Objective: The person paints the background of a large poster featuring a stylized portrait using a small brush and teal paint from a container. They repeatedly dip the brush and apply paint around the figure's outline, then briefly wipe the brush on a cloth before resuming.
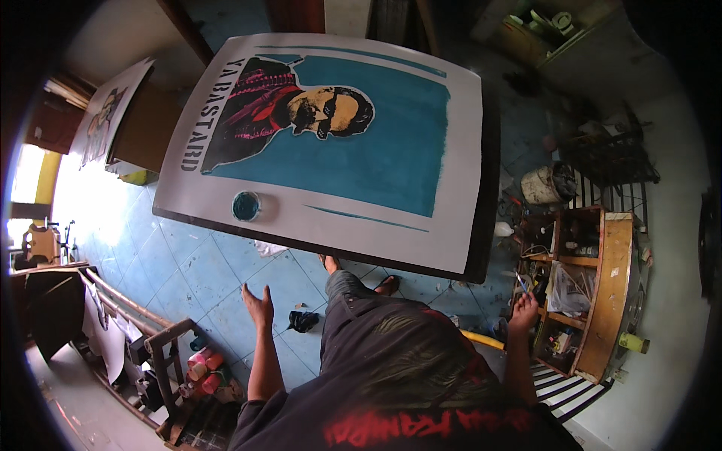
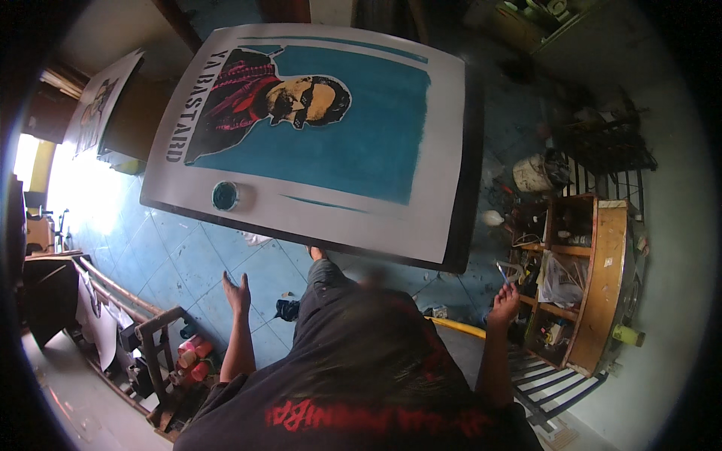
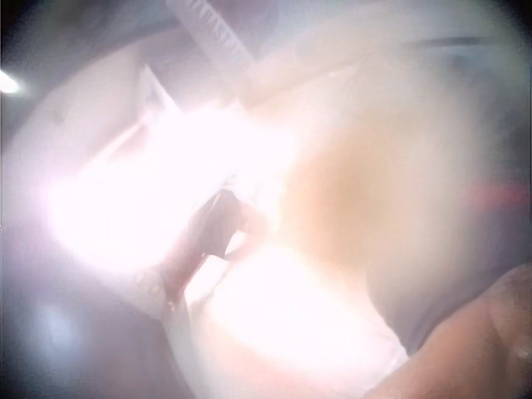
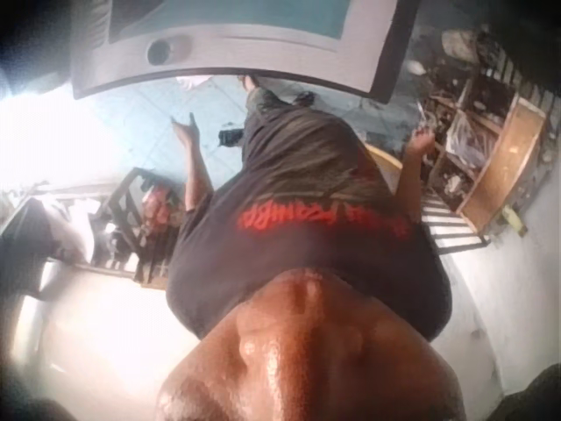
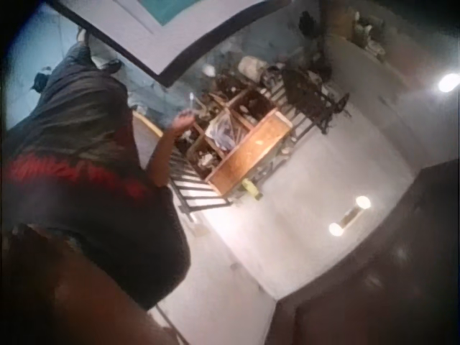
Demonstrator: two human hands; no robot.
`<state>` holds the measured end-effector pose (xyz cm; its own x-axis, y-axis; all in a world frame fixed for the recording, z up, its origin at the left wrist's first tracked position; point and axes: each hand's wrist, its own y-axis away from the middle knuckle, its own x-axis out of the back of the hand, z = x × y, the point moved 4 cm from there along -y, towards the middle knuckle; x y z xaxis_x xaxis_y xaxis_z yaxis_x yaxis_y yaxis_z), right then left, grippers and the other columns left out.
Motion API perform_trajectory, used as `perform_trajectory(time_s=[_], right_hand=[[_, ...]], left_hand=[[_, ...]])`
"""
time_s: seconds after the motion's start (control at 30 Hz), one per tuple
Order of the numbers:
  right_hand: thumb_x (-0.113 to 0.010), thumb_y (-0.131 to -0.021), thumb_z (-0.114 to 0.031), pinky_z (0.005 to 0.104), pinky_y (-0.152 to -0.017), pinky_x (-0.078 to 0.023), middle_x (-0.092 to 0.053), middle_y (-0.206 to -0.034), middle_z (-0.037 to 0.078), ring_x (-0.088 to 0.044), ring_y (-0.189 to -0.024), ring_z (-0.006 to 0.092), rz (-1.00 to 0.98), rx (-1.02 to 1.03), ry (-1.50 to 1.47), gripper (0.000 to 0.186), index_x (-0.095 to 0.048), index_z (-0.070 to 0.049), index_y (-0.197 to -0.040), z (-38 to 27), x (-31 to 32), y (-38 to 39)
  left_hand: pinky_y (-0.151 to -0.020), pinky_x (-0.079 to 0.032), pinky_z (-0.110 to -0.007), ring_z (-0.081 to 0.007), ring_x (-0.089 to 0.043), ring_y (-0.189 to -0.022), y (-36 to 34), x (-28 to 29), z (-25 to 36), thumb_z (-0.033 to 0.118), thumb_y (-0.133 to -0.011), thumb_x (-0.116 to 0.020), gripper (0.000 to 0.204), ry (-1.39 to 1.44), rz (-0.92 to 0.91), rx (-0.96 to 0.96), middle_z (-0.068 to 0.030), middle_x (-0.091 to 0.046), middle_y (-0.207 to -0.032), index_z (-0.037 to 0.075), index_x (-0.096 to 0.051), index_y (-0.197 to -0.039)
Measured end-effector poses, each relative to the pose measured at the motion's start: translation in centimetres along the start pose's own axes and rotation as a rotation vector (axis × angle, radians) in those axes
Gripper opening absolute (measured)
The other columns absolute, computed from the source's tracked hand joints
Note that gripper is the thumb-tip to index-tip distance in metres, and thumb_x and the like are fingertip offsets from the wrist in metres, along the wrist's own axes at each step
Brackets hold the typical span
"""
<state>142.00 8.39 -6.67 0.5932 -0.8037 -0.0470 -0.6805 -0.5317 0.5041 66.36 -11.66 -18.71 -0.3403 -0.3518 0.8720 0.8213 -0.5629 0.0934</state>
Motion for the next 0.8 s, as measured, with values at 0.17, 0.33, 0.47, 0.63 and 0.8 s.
perform_trajectory(time_s=[0.17,0.33,0.47,0.63,0.8], right_hand=[[-0.066,-0.090,-0.024,0.0258,-0.072,-0.040,-0.063,-0.088,-0.001,-0.054,-0.078,0.0098,-0.211,0.054,-0.069,0.015,-0.062,-0.012,-0.099,-1.3,-12.8,6.9],[-0.069,-0.089,-0.010,0.0260,-0.065,-0.040,-0.054,-0.076,-0.001,-0.051,-0.071,0.0096,-0.469,0.069,-0.122,0.009,-0.059,-0.011,-0.089,2.0,-25.4,8.7],[-0.060,-0.090,-0.009,0.0280,-0.068,-0.043,-0.055,-0.076,0.002,-0.052,-0.071,0.0128,-0.719,0.109,-0.065,0.010,-0.061,-0.007,-0.099,4.4,-36.5,9.5],[-0.062,-0.092,-0.014,0.0295,-0.073,-0.052,-0.065,-0.085,0.009,-0.064,-0.080,0.0167,-0.899,0.214,0.100,0.016,-0.063,0.000,-0.100,8.8,-49.1,9.2],[-0.069,-0.087,-0.004,0.0242,-0.072,-0.052,-0.065,-0.083,0.006,-0.063,-0.078,0.0111,-1.029,0.483,0.262,0.010,-0.063,0.000,-0.093,12.8,-55.6,8.8]], left_hand=[[-0.106,-0.037,-0.043,-0.0365,-0.047,-0.124,-3.8,0.8,16.6,0.012,-0.079,-0.073,0.056,0.205,-0.226,-0.529,-0.0174,-0.052,-0.132,0.003,-0.049,-0.130],[-0.103,-0.038,-0.046,-0.0355,-0.048,-0.123,-5.3,-2.4,23.7,0.013,-0.078,-0.071,0.053,0.231,-0.316,-0.621,-0.0161,-0.052,-0.132,0.006,-0.052,-0.127],[-0.100,-0.039,-0.047,-0.0360,-0.049,-0.118,-7.4,-5.4,23.9,0.014,-0.078,-0.070,0.049,0.185,-0.240,-0.656,-0.0153,-0.053,-0.127,0.007,-0.054,-0.124],[-0.100,-0.037,-0.048,-0.0350,-0.050,-0.115,-7.6,-7.7,23.6,0.024,-0.073,-0.075,0.053,0.059,-0.169,-0.613,-0.0139,-0.054,-0.123,0.009,-0.056,-0.120],[-0.099,-0.037,-0.048,-0.0345,-0.050,-0.114,-7.5,-8.2,23.4,0.028,-0.068,-0.077,0.058,-0.038,-0.134,-0.590,-0.0137,-0.055,-0.122,0.009,-0.055,-0.119]])
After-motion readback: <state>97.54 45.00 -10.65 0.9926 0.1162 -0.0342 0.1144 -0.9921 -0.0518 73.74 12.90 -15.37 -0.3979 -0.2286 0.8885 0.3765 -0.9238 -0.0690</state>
